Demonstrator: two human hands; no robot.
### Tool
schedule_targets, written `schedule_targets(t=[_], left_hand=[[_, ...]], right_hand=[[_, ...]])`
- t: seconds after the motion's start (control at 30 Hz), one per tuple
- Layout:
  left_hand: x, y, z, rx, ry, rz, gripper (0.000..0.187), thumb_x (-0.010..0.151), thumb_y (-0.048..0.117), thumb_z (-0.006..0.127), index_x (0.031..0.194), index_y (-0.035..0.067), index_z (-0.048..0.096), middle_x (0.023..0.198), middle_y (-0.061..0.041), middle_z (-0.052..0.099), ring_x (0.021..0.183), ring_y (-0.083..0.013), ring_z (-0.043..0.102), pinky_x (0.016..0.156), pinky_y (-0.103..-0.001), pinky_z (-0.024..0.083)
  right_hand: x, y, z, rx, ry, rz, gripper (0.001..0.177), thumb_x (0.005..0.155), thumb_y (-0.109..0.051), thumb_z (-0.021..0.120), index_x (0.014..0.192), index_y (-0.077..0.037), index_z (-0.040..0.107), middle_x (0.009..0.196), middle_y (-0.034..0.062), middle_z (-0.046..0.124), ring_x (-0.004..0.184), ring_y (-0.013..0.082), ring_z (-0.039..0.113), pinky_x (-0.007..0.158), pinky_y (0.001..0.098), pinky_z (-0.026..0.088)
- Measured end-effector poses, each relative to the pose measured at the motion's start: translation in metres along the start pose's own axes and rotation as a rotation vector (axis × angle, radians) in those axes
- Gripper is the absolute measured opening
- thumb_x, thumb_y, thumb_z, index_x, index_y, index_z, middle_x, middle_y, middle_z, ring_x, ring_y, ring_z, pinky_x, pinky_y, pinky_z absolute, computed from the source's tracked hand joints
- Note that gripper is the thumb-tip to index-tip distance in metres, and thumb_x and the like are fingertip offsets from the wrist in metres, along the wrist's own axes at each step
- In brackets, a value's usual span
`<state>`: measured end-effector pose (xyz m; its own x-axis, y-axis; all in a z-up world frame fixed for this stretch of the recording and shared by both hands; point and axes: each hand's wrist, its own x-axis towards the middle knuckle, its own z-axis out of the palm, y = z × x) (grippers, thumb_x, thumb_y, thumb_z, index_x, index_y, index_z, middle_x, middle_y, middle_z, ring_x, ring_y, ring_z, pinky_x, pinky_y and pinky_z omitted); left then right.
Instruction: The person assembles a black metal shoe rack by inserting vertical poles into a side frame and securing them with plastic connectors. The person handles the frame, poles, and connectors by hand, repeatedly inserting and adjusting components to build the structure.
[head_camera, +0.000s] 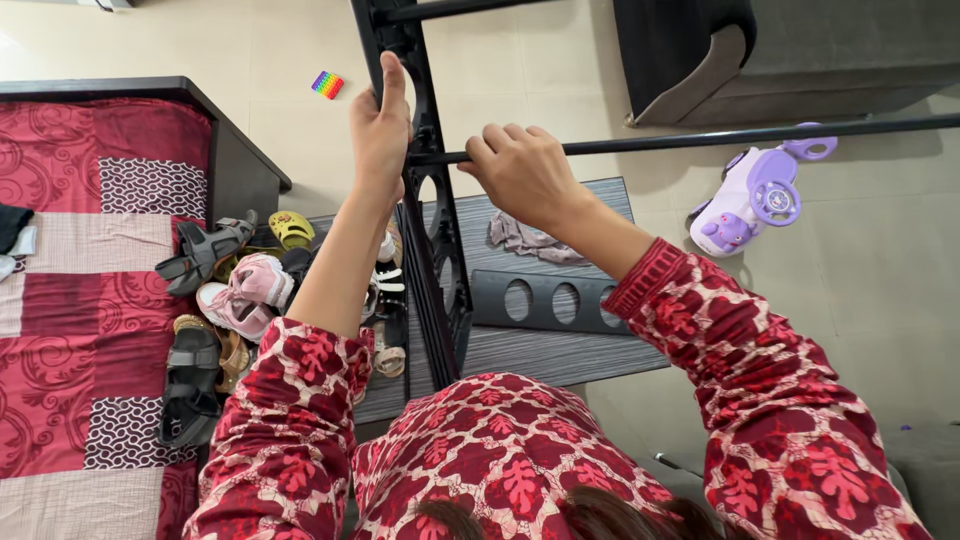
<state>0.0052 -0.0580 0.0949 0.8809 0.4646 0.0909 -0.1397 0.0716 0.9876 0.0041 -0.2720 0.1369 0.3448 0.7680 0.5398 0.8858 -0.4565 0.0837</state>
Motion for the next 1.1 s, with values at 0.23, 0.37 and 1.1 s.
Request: schedule_targets(t=[0.23,0.37,1.1], left_hand=[[-0.01,0.002,0.004,-0.069,-0.05,0.043,0.054,0.099,0.062,0.059,0.072,0.019,0.041,0.057,0.01,0.037,0.049,-0.002,0.035,0.044,-0.024,0.026],[-0.012,0.006,0.008,-0.075,-0.099,0.042,0.052,0.099,0.059,0.059,0.071,0.018,0.044,0.058,0.011,0.034,0.048,-0.0008,0.031,0.043,-0.024,0.023],[-0.018,-0.046,-0.093,0.093,0.273,0.12,0.056,0.093,0.066,0.068,0.08,0.013,0.052,0.062,0.009,0.042,0.048,-0.0023,0.044,0.044,-0.023,0.035]], right_hand=[[0.0,-0.004,0.0,0.047,-0.115,0.089,0.033,0.106,-0.033,0.063,0.085,-0.007,0.064,0.07,0.0057,0.066,0.053,0.0239,0.063,0.046,0.037,0.046],[0.009,-0.007,-0.006,0.145,-0.318,0.316,0.033,0.103,-0.039,0.06,0.087,-0.011,0.07,0.058,0.0088,0.065,0.052,0.0305,0.063,0.049,0.0441,0.046],[-0.061,-0.003,0.063,0.177,-0.061,-0.094,0.022,0.091,-0.004,0.068,0.113,-0.002,0.068,0.107,0.0104,0.063,0.104,0.0276,0.062,0.089,0.043,0.049]])
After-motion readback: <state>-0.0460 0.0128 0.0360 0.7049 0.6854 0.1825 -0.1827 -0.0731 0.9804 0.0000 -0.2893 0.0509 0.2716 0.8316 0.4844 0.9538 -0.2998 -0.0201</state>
